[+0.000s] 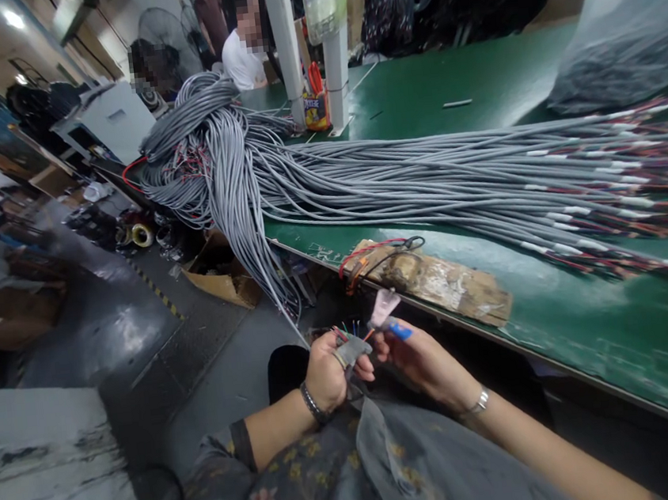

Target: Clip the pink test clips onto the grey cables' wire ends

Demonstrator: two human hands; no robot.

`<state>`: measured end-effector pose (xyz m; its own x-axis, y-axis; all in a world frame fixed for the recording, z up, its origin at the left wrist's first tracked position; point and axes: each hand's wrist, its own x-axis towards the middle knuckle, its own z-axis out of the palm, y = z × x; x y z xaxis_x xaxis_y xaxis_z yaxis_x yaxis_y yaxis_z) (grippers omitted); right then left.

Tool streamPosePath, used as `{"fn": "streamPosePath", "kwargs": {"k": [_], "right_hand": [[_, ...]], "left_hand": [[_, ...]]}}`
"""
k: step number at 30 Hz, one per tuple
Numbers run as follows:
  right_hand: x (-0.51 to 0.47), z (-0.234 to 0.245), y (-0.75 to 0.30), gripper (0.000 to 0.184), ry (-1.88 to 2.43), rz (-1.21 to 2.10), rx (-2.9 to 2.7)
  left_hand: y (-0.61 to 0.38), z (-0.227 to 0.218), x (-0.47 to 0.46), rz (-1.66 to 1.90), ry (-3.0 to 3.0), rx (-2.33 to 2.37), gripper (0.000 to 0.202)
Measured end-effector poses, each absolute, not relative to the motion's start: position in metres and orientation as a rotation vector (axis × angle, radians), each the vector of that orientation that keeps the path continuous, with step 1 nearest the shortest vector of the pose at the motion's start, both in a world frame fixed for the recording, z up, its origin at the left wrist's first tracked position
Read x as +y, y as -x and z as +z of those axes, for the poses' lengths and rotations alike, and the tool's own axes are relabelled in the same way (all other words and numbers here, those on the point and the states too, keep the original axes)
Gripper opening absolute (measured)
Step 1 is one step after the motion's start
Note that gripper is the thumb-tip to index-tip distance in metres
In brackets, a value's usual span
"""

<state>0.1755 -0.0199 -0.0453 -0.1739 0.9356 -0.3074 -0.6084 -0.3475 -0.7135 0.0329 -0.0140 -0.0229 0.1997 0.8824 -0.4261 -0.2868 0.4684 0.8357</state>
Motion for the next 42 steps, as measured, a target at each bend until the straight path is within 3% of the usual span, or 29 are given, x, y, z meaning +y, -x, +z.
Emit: {"fn": "streamPosePath", "kwargs": {"k": [4,12,17,24,36,42], "right_hand": [[-0.008,-0.037,-0.183,0.054,0.905,1.772,-0.491],[0.0,-0.025,-0.174,0.042,0.963,1.619,-0.544],[-0.002,-0.035,-0.174,0.046,1.105,1.245,-0.667],[0.002,-0.034,-0.17,0.048,0.927,1.557,-0.594],[0.0,-0.029,-0.172,0.053,0.81,1.748,-0.436],[-0.004,-0.025,-0.173,0.039,0.814,1.714,-0.467]], "left_hand": [[-0.035,-0.015,-0.013,0.903,-0.704,1.049,0.04],[-0.045,-0.005,-0.003,0.823,-0.726,0.965,0.037],[-0.045,-0.01,0.002,0.807,-0.718,0.947,0.035],[-0.045,-0.013,0.002,0.749,-0.72,0.959,0.038],[-0.04,-0.016,-0.005,0.753,-0.768,0.989,0.042],[-0.039,-0.014,-0.011,0.826,-0.805,1.014,0.044]]}}
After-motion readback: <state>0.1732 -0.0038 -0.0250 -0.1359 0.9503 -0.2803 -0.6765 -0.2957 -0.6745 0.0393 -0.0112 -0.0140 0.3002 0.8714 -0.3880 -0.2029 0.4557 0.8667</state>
